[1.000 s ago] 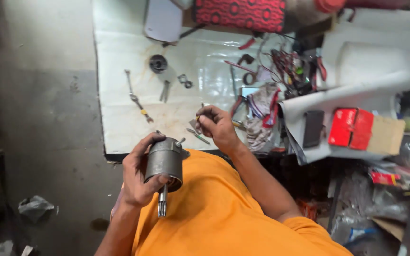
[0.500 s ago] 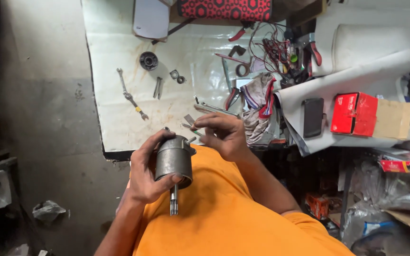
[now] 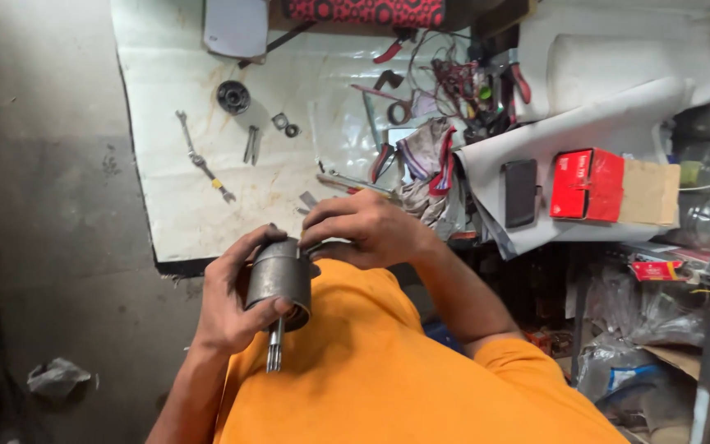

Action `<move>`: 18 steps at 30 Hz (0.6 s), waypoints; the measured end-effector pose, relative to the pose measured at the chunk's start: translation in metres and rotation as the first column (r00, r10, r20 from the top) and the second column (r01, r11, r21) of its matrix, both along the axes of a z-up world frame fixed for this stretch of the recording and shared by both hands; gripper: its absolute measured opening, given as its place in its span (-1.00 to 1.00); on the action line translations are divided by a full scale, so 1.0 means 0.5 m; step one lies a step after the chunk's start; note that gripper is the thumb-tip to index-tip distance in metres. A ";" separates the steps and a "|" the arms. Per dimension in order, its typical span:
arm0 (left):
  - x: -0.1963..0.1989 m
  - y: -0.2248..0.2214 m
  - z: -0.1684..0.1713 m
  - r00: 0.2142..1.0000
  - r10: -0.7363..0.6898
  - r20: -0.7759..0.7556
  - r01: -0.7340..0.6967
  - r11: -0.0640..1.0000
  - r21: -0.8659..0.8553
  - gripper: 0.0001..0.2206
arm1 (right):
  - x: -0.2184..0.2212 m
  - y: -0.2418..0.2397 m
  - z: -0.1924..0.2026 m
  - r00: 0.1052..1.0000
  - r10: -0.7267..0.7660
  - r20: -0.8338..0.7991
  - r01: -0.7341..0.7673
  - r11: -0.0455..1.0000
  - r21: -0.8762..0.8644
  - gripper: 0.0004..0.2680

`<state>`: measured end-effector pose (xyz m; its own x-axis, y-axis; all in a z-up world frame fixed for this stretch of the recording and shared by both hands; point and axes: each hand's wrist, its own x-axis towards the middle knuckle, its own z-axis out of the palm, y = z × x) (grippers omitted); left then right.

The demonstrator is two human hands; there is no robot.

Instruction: Repairing or reassembling a motorcycle starter motor component.

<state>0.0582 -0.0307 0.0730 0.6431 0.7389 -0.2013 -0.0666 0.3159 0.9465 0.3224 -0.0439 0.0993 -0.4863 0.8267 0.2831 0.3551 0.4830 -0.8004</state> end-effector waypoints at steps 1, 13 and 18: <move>-0.003 -0.001 -0.002 1.000 0.008 -0.009 -0.008 1.000 -0.004 -0.24 | -0.003 -0.002 0.004 1.000 0.008 -0.009 -0.008 1.000 -0.004 -0.81; -0.017 -0.001 -0.018 0.999 -0.046 0.022 0.045 0.996 0.079 -0.26 | -0.003 0.015 0.031 0.998 0.062 0.024 -0.062 0.998 -0.015 -0.81; -0.024 0.012 -0.021 0.987 -0.025 0.157 0.048 0.988 -0.144 -0.18 | 0.024 0.026 0.003 0.994 -0.101 -0.041 0.100 0.995 -0.019 -0.84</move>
<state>0.0464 -0.0248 0.0626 0.7009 0.6839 -0.2024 -0.1936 0.4556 0.8689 0.3343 -0.0309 0.1010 -0.3884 0.8757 0.2870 0.3670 0.4327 -0.8235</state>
